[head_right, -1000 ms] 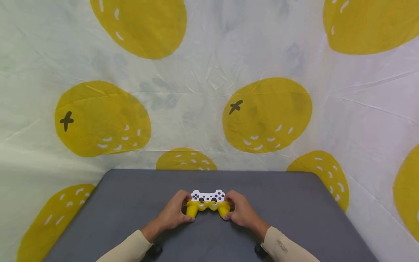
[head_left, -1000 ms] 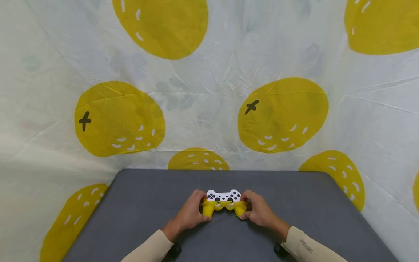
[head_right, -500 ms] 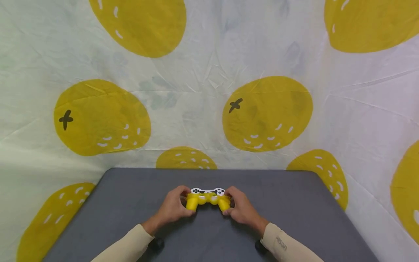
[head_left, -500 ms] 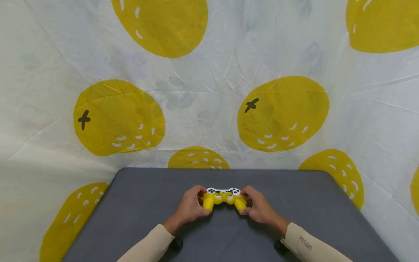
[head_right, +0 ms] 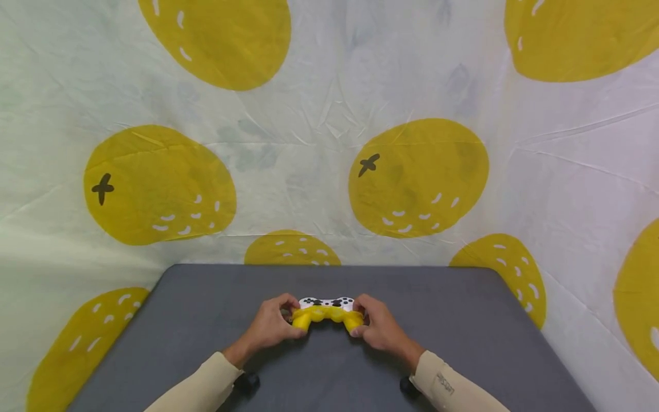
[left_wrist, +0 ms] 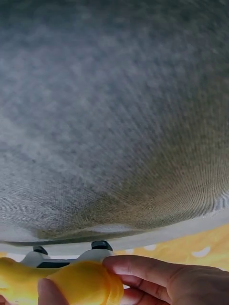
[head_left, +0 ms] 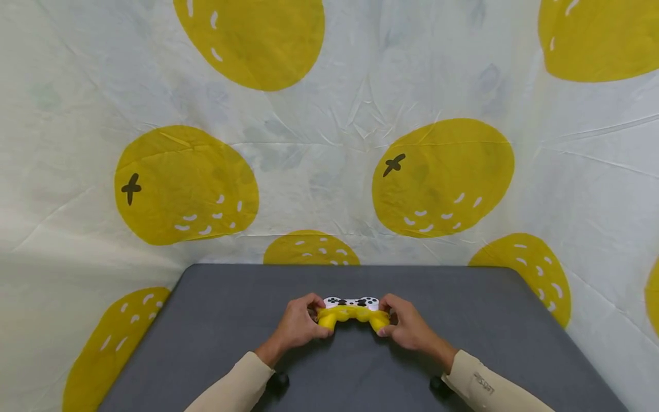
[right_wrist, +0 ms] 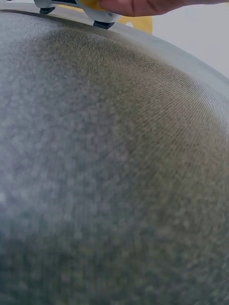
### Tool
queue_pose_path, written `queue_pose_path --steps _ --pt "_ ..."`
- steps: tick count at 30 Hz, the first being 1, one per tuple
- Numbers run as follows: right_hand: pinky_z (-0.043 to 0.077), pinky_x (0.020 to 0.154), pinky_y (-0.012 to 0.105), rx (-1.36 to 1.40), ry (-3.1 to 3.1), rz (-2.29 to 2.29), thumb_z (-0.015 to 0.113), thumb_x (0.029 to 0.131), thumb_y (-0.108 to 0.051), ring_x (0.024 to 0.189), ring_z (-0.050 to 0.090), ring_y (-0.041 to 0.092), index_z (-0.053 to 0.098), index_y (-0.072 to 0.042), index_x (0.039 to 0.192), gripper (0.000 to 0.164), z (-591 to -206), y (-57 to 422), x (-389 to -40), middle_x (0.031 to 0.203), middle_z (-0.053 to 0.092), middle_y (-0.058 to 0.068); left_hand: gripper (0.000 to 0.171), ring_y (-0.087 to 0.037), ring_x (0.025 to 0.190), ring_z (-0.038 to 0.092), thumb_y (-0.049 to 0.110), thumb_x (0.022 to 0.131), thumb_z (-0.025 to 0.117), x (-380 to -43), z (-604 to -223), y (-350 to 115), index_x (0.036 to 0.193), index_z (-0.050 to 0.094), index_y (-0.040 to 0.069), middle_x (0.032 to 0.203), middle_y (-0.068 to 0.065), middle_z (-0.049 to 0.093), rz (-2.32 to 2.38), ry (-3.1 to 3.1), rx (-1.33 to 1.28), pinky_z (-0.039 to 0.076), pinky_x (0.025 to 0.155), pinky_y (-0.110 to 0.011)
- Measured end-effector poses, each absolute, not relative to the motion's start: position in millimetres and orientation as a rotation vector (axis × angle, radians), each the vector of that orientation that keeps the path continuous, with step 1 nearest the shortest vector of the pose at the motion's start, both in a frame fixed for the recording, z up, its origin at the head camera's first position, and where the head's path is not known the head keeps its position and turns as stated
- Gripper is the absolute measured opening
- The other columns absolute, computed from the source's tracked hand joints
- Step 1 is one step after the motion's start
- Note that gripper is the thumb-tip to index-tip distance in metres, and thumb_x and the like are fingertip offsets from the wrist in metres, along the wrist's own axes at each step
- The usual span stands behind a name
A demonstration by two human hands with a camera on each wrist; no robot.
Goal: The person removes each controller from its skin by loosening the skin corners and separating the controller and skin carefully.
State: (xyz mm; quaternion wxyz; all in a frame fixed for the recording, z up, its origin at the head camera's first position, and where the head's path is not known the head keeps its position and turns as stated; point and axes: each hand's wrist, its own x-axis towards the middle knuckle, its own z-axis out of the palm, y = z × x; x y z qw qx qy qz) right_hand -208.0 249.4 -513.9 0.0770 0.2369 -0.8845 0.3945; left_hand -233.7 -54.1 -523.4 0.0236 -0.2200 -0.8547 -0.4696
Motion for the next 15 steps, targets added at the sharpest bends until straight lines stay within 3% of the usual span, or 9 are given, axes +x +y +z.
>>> queue_pose_path --steps 5,9,15 --pt "0.056 0.073 0.033 0.745 -2.611 1.237 0.091 0.074 -0.002 0.086 0.058 0.011 0.061 -0.013 0.098 0.041 -514.8 249.2 -204.1 0.092 0.061 -0.002 0.046 -0.007 0.078 0.062 0.019 0.066 0.098 -230.7 -525.0 -56.2 0.101 0.068 0.014 0.092 -0.001 0.07 -1.483 -2.659 -0.659 0.056 0.073 -0.021" --pt "0.058 0.078 0.036 0.755 -2.621 1.311 0.089 0.079 -0.007 0.091 0.059 0.014 0.062 -0.01 0.108 0.04 -515.1 249.8 -202.1 0.101 0.063 0.004 0.047 -0.006 0.078 0.061 0.021 0.066 0.098 -230.6 -525.1 -57.1 0.102 0.068 0.014 0.092 0.001 0.069 -1.474 -2.703 -0.623 0.055 0.073 -0.02" --pt "0.06 0.092 0.043 0.704 -2.653 1.391 0.094 0.074 -0.011 0.102 0.058 0.017 0.06 -0.007 0.12 0.057 -515.2 251.6 -205.2 0.114 0.058 0.009 0.048 -0.012 0.079 0.057 0.019 0.067 0.097 -235.9 -519.2 -54.4 0.104 0.067 0.011 0.091 -0.002 0.066 -1.484 -2.729 -0.63 0.051 0.071 -0.022"
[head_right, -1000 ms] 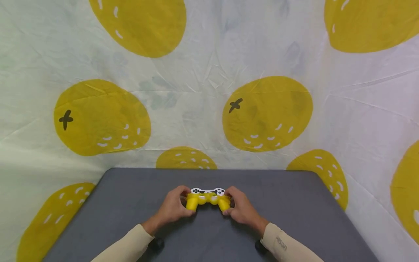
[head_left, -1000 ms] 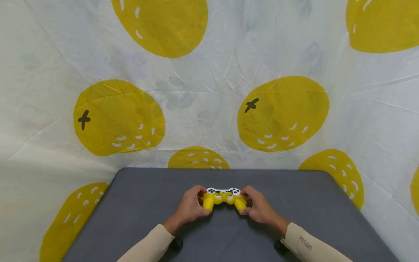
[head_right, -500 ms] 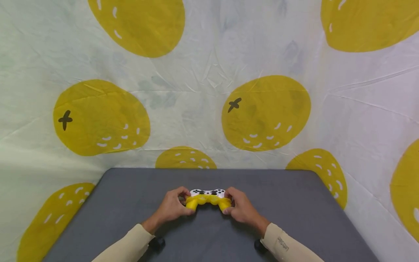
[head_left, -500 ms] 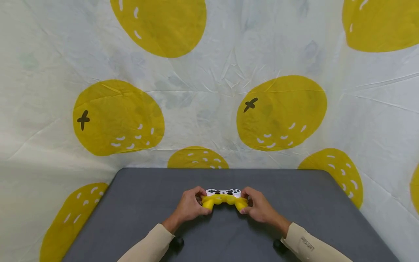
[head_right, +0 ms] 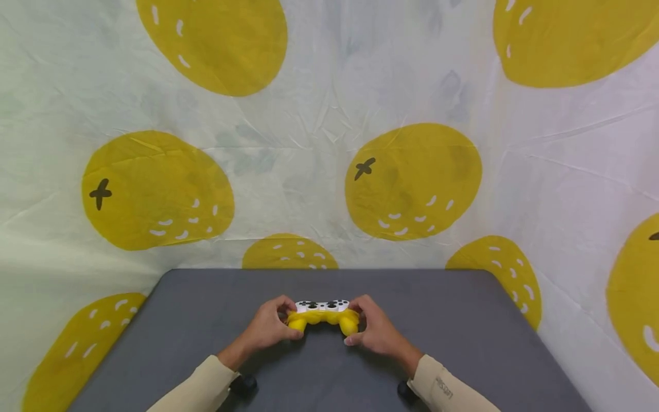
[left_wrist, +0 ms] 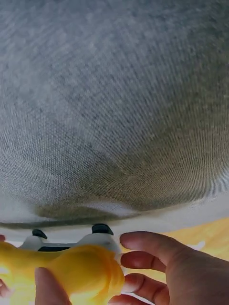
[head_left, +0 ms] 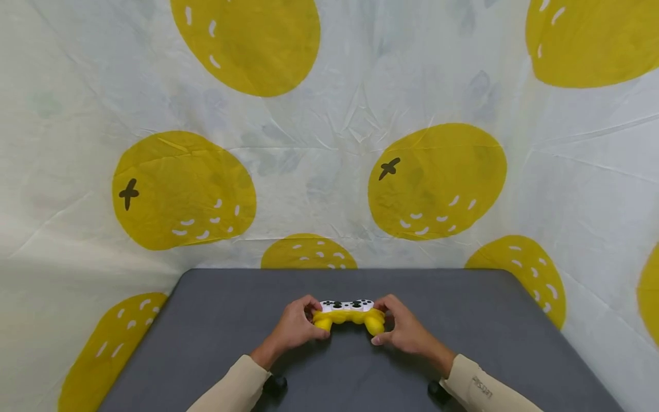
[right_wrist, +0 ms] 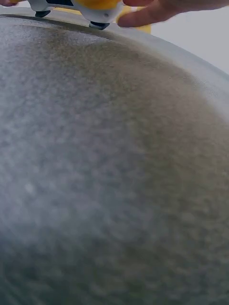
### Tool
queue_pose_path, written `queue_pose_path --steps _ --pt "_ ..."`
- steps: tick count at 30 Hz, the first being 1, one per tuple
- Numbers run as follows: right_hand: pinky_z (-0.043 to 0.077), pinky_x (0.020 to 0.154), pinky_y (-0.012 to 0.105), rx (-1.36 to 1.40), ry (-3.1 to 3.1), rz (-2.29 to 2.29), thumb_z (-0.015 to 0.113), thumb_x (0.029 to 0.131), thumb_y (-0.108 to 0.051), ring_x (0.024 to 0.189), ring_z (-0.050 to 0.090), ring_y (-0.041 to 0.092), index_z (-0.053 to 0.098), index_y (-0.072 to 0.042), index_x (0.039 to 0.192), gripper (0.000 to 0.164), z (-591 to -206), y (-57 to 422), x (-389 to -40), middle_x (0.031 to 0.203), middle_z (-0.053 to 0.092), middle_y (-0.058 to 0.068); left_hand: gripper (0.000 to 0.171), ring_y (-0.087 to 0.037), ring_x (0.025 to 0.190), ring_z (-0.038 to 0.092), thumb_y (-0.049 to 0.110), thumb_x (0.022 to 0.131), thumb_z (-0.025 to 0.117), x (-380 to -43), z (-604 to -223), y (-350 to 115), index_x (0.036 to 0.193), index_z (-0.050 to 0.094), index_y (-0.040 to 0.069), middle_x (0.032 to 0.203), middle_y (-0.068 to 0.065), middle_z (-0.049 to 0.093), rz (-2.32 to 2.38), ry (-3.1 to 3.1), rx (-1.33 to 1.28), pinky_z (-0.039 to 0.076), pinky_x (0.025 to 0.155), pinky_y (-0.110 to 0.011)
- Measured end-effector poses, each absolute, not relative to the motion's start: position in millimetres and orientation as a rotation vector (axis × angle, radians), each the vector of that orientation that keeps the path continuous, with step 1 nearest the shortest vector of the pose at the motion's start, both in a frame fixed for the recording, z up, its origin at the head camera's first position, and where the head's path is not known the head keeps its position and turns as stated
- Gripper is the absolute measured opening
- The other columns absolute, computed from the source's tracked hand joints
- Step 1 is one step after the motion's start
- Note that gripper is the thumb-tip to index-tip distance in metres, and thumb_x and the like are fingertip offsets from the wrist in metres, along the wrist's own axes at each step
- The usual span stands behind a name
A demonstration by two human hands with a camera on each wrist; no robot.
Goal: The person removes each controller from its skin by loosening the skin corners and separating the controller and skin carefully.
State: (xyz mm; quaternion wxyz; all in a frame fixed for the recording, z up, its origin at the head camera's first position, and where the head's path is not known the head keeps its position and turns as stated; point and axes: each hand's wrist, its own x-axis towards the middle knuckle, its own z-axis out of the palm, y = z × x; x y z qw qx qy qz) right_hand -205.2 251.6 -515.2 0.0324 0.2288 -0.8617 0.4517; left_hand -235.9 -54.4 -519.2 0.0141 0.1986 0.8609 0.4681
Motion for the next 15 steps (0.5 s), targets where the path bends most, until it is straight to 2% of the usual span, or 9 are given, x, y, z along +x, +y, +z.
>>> queue_pose_path --steps 4,10,15 --pt "0.061 0.088 0.042 0.666 -2.626 1.391 0.096 0.069 -0.008 0.099 0.06 0.016 0.063 -0.007 0.114 0.057 -520 249 -208 0.108 0.06 0.007 0.048 -0.015 0.082 0.059 0.015 0.066 0.097 -237 -519 -53 0.105 0.068 0.01 0.093 -0.003 0.067 1.487 2.661 0.568 0.051 0.073 -0.023" --pt "0.061 0.077 0.031 0.58 -2.56 1.379 0.097 0.064 0.0 0.09 0.061 0.012 0.067 -0.008 0.103 0.05 -524 246 -213 0.098 0.063 0.003 0.047 -0.013 0.083 0.06 0.015 0.065 0.099 -239 -521 -50 0.103 0.071 0.012 0.094 -0.001 0.069 1.546 2.657 0.484 0.053 0.075 -0.023" --pt "0.061 0.074 0.034 0.595 -2.548 1.342 0.097 0.06 0.002 0.087 0.059 0.009 0.066 -0.011 0.096 0.049 -523 244 -217 0.092 0.063 0.001 0.046 -0.012 0.081 0.061 0.014 0.061 0.099 -241 -521 -50 0.099 0.074 0.011 0.091 -0.003 0.07 1.585 2.678 0.484 0.053 0.073 -0.022"
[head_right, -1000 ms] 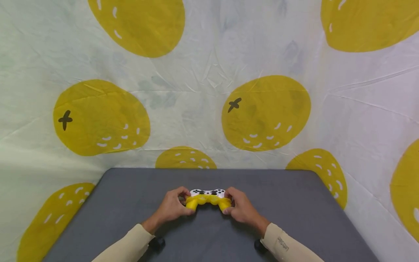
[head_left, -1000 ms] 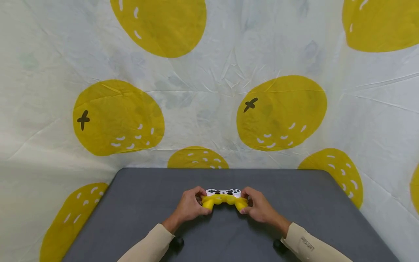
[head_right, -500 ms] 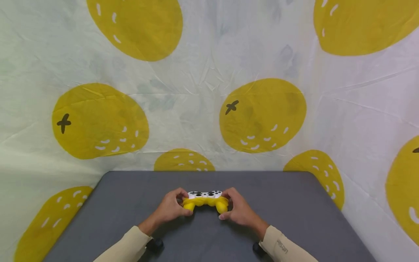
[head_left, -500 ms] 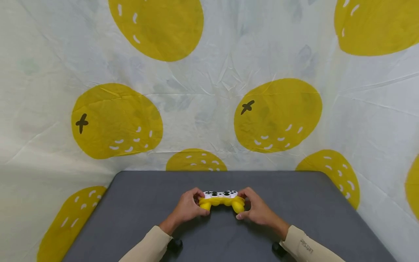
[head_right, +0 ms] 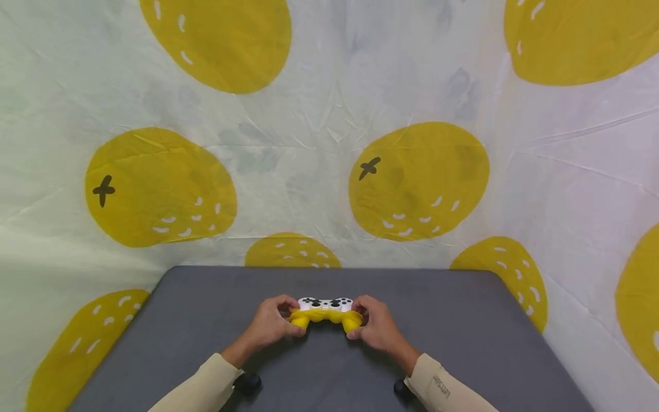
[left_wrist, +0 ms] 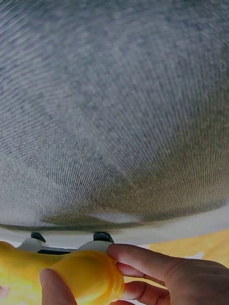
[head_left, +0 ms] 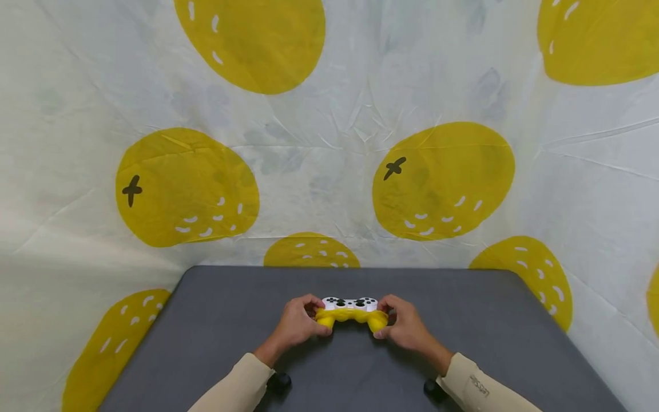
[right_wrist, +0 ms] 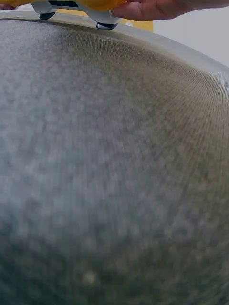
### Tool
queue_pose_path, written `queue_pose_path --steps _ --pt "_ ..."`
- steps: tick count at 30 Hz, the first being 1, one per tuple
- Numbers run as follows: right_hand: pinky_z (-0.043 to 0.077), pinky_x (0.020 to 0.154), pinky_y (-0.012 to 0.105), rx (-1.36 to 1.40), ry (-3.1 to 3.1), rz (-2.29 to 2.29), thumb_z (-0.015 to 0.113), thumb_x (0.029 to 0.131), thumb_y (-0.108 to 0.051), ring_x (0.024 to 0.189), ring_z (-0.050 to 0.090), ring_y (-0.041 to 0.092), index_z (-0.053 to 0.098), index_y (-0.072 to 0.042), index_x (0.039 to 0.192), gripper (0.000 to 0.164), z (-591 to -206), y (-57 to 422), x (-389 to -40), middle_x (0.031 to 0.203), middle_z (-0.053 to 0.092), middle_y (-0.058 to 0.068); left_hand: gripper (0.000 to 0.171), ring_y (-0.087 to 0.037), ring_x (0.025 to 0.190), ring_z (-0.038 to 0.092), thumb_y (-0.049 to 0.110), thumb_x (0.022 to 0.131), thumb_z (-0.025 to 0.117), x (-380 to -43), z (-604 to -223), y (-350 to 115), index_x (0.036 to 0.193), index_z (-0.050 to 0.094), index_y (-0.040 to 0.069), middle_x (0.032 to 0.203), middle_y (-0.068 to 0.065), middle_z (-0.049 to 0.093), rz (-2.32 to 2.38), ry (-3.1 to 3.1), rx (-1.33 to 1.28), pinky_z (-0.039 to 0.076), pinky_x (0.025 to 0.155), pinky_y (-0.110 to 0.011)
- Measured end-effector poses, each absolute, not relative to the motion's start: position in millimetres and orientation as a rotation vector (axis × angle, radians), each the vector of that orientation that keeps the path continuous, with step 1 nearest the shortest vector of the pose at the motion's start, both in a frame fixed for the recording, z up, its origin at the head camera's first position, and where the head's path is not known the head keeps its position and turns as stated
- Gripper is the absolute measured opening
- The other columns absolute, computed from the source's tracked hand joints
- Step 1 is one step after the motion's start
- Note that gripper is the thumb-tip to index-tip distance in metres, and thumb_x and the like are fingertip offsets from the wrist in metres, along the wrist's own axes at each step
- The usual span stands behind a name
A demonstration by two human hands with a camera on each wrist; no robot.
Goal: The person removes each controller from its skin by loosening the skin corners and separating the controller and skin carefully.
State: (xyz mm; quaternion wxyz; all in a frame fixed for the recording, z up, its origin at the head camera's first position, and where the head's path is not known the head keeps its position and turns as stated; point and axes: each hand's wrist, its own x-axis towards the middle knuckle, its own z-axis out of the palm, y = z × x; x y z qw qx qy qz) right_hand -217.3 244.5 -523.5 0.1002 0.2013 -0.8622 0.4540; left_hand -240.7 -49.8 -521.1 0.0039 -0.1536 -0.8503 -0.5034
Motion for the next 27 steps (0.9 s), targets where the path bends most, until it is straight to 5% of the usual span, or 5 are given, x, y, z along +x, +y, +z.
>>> queue_pose_path --steps 27 --pt "0.053 0.067 0.025 0.622 -2.577 1.296 0.095 0.06 0.002 0.076 0.055 0.003 0.064 -0.014 0.086 0.043 -522.8 246.1 -220.1 0.082 0.064 -0.003 0.038 -0.01 0.074 0.062 0.014 0.058 0.099 -239.8 -526.4 -47.0 0.089 0.077 0.014 0.08 -0.001 0.071 -1.64 -2.61 -0.413 0.052 0.068 -0.02"
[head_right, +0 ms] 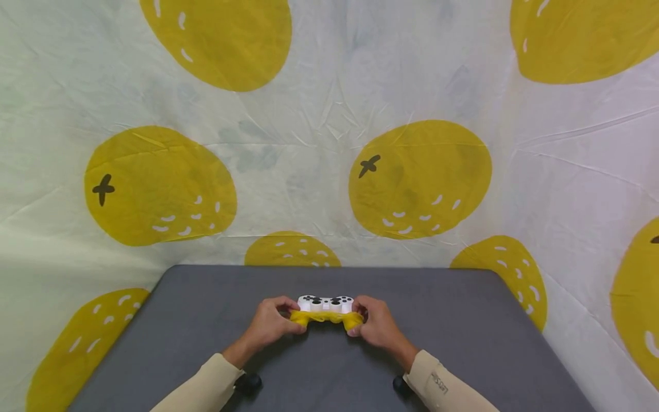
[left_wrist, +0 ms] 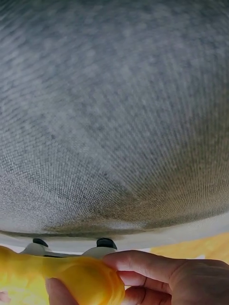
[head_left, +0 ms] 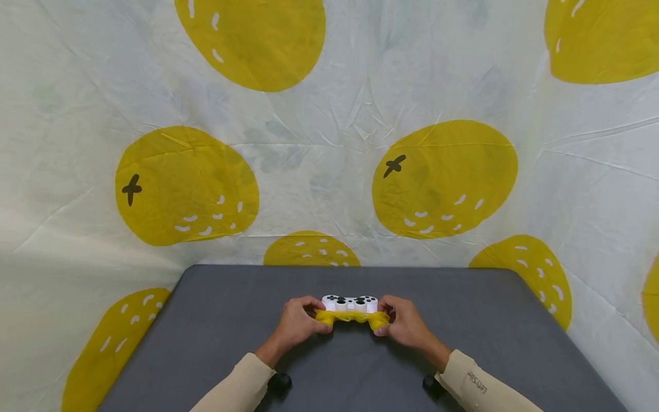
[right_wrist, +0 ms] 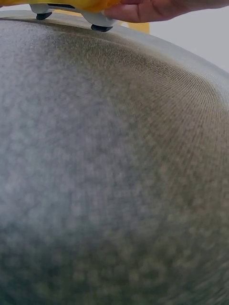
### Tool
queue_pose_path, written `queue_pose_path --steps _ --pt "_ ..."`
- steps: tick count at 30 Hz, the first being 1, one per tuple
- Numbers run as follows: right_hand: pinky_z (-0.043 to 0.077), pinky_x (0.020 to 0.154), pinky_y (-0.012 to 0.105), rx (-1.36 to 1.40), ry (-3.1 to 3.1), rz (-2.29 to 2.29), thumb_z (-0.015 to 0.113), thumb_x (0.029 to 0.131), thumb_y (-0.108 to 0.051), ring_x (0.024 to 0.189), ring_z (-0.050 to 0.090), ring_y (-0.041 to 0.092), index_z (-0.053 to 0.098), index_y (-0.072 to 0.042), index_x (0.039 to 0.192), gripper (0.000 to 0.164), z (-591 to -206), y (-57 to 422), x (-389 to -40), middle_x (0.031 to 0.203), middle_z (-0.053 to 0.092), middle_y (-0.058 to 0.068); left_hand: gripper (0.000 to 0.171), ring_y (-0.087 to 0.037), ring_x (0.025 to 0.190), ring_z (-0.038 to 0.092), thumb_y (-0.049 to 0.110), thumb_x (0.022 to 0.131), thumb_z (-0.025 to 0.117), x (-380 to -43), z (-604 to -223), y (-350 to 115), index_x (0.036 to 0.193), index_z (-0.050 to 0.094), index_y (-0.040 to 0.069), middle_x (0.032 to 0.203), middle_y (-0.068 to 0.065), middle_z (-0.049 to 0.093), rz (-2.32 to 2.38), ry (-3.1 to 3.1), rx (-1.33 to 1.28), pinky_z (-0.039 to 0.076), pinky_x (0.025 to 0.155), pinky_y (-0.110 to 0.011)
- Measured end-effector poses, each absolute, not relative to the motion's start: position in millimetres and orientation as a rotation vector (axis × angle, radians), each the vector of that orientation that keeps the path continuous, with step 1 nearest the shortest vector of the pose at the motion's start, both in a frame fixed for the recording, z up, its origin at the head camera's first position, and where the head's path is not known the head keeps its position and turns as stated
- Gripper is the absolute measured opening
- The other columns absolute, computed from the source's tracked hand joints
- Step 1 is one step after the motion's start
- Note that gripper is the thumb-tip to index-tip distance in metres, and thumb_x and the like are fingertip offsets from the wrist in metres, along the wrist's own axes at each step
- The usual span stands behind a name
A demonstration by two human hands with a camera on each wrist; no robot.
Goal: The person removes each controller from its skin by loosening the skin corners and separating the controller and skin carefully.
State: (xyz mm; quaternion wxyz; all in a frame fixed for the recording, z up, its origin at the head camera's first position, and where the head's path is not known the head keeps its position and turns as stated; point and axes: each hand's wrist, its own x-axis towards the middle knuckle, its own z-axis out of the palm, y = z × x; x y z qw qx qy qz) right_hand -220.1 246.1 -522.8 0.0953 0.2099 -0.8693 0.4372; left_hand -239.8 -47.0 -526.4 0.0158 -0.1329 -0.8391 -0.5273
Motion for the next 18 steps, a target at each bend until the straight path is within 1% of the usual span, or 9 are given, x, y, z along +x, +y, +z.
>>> queue_pose_path --steps 5,18 --pt "0.052 0.068 0.024 0.603 -2.584 1.322 0.093 0.06 0.003 0.076 0.055 0.003 0.064 -0.013 0.085 0.042 -522.5 245.9 -221.3 0.081 0.065 -0.002 0.039 -0.009 0.072 0.06 0.013 0.057 0.099 -239.6 -525.2 -47.5 0.089 0.077 0.012 0.079 -0.001 0.071 -1.66 -2.604 -0.403 0.052 0.067 -0.02" --pt "0.049 0.07 0.023 0.507 -2.684 1.398 0.093 0.065 0.0 0.078 0.054 0.008 0.063 -0.011 0.088 0.039 -516.9 246.0 -222.8 0.084 0.062 0.0 0.039 -0.011 0.071 0.06 0.011 0.059 0.099 -240.5 -524.3 -48.5 0.092 0.078 0.009 0.079 -0.002 0.069 -1.714 -2.601 -0.372 0.052 0.064 -0.021"
